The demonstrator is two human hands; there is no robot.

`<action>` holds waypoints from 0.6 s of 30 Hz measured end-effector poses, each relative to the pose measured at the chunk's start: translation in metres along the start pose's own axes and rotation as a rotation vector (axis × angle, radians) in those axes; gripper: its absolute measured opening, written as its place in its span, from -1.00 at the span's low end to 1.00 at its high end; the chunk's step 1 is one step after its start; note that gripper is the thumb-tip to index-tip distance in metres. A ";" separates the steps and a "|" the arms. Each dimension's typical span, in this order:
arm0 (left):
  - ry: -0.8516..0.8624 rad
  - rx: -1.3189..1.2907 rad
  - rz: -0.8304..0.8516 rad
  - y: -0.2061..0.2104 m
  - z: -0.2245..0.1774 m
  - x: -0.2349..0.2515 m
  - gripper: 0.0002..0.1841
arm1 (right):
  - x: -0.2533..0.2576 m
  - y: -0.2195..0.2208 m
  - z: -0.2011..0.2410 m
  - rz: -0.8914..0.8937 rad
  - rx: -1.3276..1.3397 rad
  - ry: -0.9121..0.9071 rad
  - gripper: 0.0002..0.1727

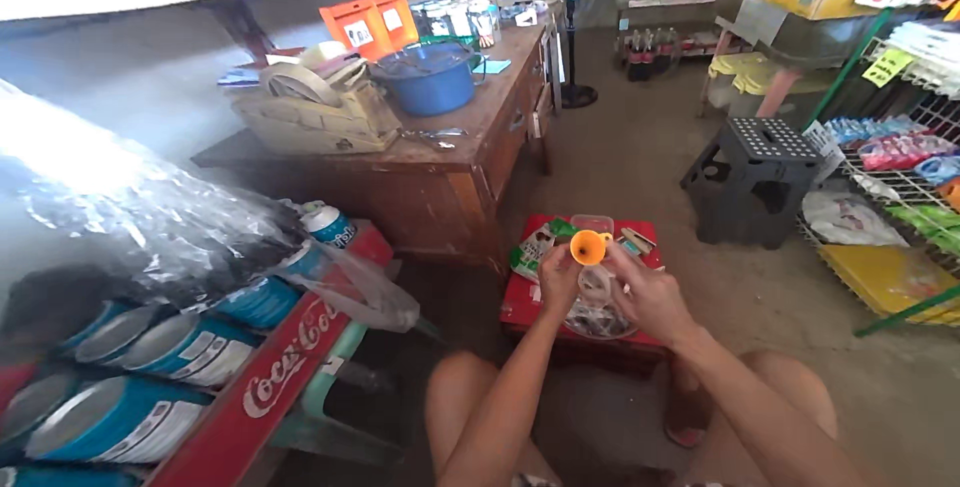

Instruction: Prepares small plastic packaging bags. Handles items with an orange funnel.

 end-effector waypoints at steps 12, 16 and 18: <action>-0.069 -0.127 -0.081 0.006 -0.004 -0.018 -0.80 | -0.003 -0.018 0.011 -0.184 0.020 -0.063 -0.73; -0.031 -0.038 -0.072 0.004 0.000 -0.014 -0.80 | -0.010 -0.001 0.001 0.033 0.006 -0.011 -0.37; -0.047 -0.049 -0.081 0.001 0.000 -0.018 -0.80 | 0.000 -0.023 0.010 -0.196 0.011 -0.028 -0.56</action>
Point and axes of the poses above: each hand's wrist, its own x-axis towards the middle knuckle, its own y-axis out of the palm, z = x × y, the point moved 3 cm from there along x, towards the middle knuckle, and after that the axes turned 11 degrees about -z, right-handed, at the moved point
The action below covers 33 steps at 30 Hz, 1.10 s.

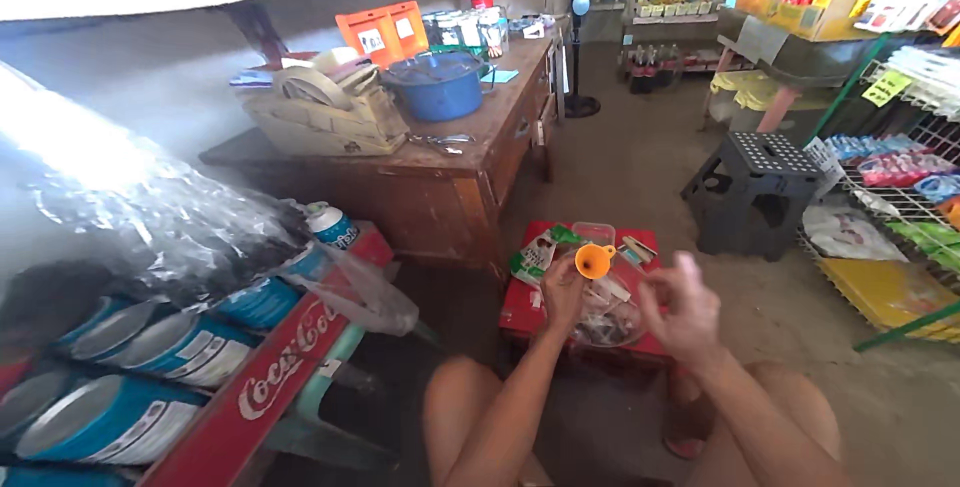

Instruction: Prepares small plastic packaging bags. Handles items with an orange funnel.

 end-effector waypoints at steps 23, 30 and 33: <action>-0.425 0.118 0.397 0.004 0.005 0.010 -0.75 | 0.013 0.019 -0.032 0.326 -0.049 0.313 -0.40; -0.388 0.157 0.415 0.007 0.005 0.012 -0.76 | 0.012 0.025 -0.031 0.544 -0.029 0.381 -0.32; -0.414 0.150 0.392 0.007 0.000 0.011 -0.76 | 0.004 0.028 -0.029 0.475 -0.038 0.345 -0.38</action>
Point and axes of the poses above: each hand's wrist, its own x-axis towards the middle knuckle, its own y-axis out of the palm, z = x × y, the point moved 3 cm from there along x, towards the middle knuckle, and after that the axes turned 11 degrees about -z, right-handed, at the moved point
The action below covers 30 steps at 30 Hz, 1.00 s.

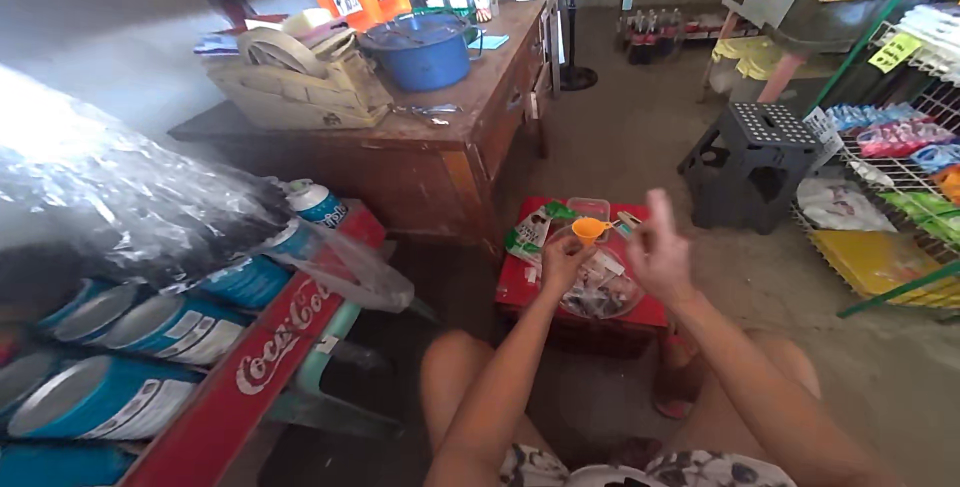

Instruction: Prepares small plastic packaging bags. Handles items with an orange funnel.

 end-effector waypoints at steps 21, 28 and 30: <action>0.553 0.281 -0.127 -0.006 -0.004 -0.022 -0.79 | -0.014 0.020 -0.023 0.042 0.556 0.454 -0.74; 0.530 0.258 -0.170 -0.005 -0.003 -0.019 -0.77 | 0.000 0.016 -0.013 0.121 0.530 0.434 -0.73; 0.606 0.207 -0.215 -0.005 -0.006 -0.021 -0.78 | 0.003 0.012 -0.016 0.075 0.638 0.472 -0.78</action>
Point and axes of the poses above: each hand's wrist, its own x-axis towards the middle knuckle, its own y-axis out of the palm, z = x × y, the point moved 3 cm from there along x, towards the middle knuckle, and after that the axes turned 11 degrees about -z, right-handed, at the moved point
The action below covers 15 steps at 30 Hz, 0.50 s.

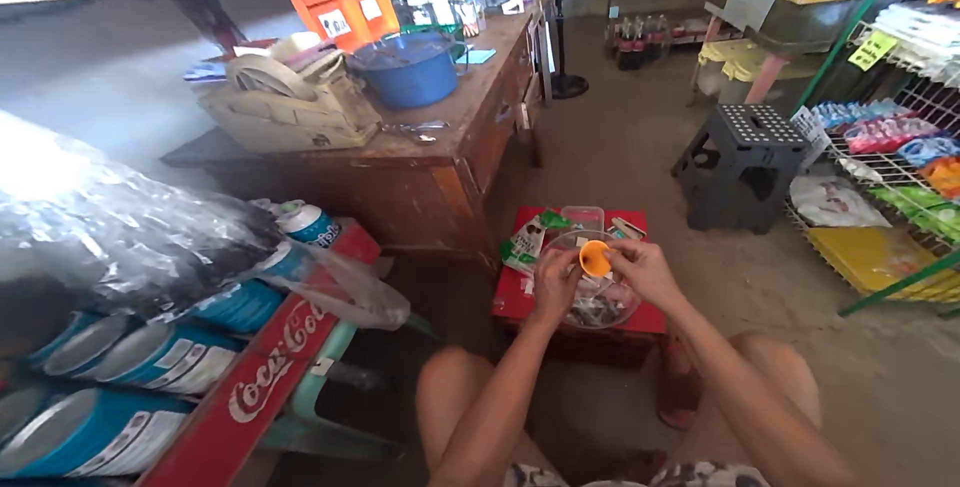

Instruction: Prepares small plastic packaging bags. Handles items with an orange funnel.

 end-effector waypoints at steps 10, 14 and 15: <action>-0.231 -0.054 0.223 0.009 0.007 0.007 -0.70 | 0.023 0.000 -0.009 0.047 -0.069 0.187 -0.77; -0.358 -0.095 0.369 0.010 0.003 0.012 -0.72 | 0.028 0.001 -0.002 0.072 -0.070 0.251 -0.77; -0.368 -0.127 0.375 0.011 0.003 0.022 -0.73 | 0.032 0.000 0.006 0.066 -0.053 0.231 -0.78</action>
Point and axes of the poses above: each hand's wrist, its own x-axis towards the middle knuckle, its own y-axis out of the palm, z = x × y, the point moved 3 cm from there along x, towards the middle knuckle, and after that the axes turned 11 degrees about -z, right-handed, at the moved point
